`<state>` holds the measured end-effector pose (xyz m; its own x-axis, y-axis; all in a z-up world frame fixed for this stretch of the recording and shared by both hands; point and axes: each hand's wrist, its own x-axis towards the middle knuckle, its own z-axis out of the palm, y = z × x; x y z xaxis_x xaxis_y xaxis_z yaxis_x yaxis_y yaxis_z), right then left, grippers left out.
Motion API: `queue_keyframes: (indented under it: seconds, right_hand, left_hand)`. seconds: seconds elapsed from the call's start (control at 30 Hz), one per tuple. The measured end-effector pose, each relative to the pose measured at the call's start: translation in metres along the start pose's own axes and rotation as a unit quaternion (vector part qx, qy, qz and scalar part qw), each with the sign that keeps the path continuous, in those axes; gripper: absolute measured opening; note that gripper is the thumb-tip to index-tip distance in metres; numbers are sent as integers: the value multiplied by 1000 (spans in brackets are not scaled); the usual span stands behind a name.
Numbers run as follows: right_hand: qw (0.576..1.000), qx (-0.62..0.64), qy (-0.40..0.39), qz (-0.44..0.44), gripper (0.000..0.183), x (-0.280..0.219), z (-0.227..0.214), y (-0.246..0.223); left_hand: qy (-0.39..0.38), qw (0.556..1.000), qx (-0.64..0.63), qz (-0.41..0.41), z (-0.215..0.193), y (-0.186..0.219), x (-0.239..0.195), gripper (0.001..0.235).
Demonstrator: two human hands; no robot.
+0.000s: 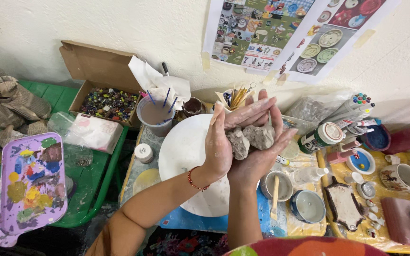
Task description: The person manipulates a small piece of clay by hand, dips a wooden tool into a cup of liquid, and mixes the clay with the tool before rubbing their hands together.
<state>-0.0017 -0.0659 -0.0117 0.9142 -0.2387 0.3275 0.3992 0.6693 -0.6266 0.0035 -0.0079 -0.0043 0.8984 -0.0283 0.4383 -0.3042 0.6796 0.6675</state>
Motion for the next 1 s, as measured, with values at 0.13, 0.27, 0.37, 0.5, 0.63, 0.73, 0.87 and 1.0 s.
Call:
queue_keyframes:
  seconds: [0.13,0.27,0.37,0.5,0.63,0.73,0.87,1.0]
  right_hand:
    - [985,-145,-88,-36,71,-2,-2,0]
    - [874,-428,-96,-208,71,-5,-12,-5]
    - [832,-494,-104,-233,68,-7,-22,-6]
    - [893,-362,-193,-186,67,-5,-37,4]
    - [886,-404,-218,-64,54,-2,-62,12]
    - [873,-438,-216,0,40,2,-71,20]
    - [842,-496,-213,21,41,1,-65,21]
    - [855,-483,-170,85,46,-2,-51,19]
  left_hand:
    - [-24,978,181,98,-16,-9,-2,81]
    - [-21,989,117,86,-35,-25,-2,66]
    - [-76,981,147,101,-43,-16,1,71]
    - [-78,952,277,105,-38,3,10,48]
    - [-118,914,372,113,-36,31,21,44]
    - [-45,891,441,-101,-40,35,29,60]
    - [-43,881,470,-39,-55,22,32,64]
    - [-12,800,600,-24,-67,10,35,64]
